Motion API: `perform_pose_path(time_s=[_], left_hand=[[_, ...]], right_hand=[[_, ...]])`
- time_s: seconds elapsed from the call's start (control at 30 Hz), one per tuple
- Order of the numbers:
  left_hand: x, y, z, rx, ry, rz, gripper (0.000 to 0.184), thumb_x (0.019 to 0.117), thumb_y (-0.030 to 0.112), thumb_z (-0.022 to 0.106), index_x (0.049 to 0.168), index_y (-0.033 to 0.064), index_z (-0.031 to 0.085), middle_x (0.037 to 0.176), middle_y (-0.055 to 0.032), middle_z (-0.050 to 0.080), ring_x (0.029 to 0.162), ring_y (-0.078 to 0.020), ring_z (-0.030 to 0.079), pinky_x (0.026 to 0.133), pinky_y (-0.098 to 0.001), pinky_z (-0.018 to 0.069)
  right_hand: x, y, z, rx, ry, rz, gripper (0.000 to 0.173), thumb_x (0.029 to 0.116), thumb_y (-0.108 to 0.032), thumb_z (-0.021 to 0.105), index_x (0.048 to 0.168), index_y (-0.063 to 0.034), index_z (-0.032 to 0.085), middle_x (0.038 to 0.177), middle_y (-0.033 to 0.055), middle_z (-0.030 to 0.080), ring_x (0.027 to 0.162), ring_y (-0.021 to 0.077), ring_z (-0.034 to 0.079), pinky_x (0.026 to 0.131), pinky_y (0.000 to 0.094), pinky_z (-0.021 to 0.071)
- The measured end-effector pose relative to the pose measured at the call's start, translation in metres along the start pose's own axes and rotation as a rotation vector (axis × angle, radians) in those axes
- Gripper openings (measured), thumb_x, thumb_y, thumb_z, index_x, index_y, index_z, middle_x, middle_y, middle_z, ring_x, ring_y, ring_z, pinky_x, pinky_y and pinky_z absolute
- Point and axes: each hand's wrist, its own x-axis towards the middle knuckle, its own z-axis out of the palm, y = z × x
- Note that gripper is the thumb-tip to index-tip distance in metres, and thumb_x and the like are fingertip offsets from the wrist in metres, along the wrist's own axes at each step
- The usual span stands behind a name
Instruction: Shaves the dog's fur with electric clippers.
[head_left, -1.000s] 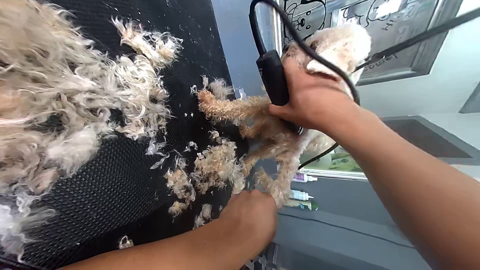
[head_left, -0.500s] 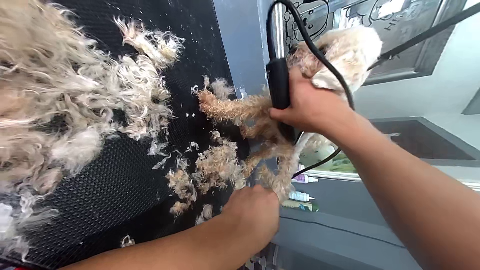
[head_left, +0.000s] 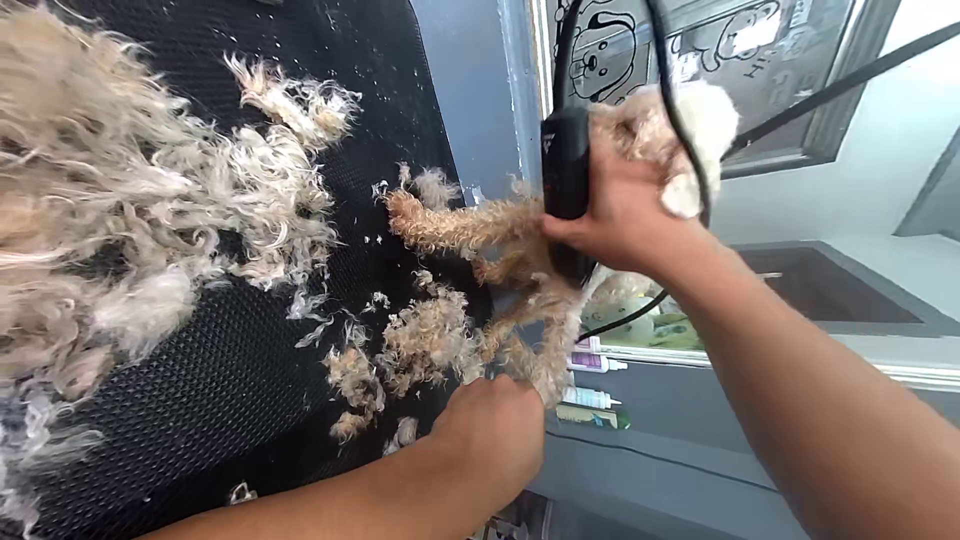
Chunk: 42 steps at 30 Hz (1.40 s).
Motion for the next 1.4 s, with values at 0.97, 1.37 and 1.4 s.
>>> perform_pose_path(time_s=[0.97, 1.37, 1.4], left_hand=[[0.000, -0.005, 0.005, 0.009, -0.020, 0.011, 0.034, 0.1085, 0.027, 0.043, 0.112, -0.0023, 0.061, 0.107, -0.0230, 0.067, 0.102, -0.0417, 0.069, 0.081, -0.0593, 0.0562], [0.001, -0.006, 0.005, 0.057, -0.031, 0.023, 0.032, 0.1084, 0.023, 0.042, 0.111, -0.0020, 0.061, 0.107, -0.0224, 0.067, 0.101, -0.0415, 0.069, 0.080, -0.0583, 0.0562], [0.001, -0.006, 0.007, 0.063, -0.044, 0.022, 0.032, 0.1087, 0.023, 0.042, 0.112, -0.0025, 0.060, 0.108, -0.0231, 0.067, 0.102, -0.0424, 0.068, 0.080, -0.0589, 0.0563]], right_hand=[[0.003, -0.013, 0.027, 0.074, -0.215, 0.099, 0.070, 0.0859, -0.048, 0.078, 0.133, -0.0058, 0.047, 0.097, 0.0148, 0.067, 0.086, 0.0339, 0.069, 0.073, 0.0615, 0.0555], [0.000, -0.007, 0.029, 0.079, -0.220, 0.118, 0.071, 0.0846, -0.054, 0.077, 0.130, -0.0070, 0.050, 0.093, 0.0144, 0.067, 0.086, 0.0346, 0.069, 0.072, 0.0629, 0.0542], [-0.002, -0.009, 0.021, 0.097, -0.172, 0.100, 0.073, 0.0850, -0.054, 0.076, 0.135, -0.0090, 0.047, 0.097, 0.0150, 0.067, 0.089, 0.0353, 0.069, 0.074, 0.0638, 0.0541]])
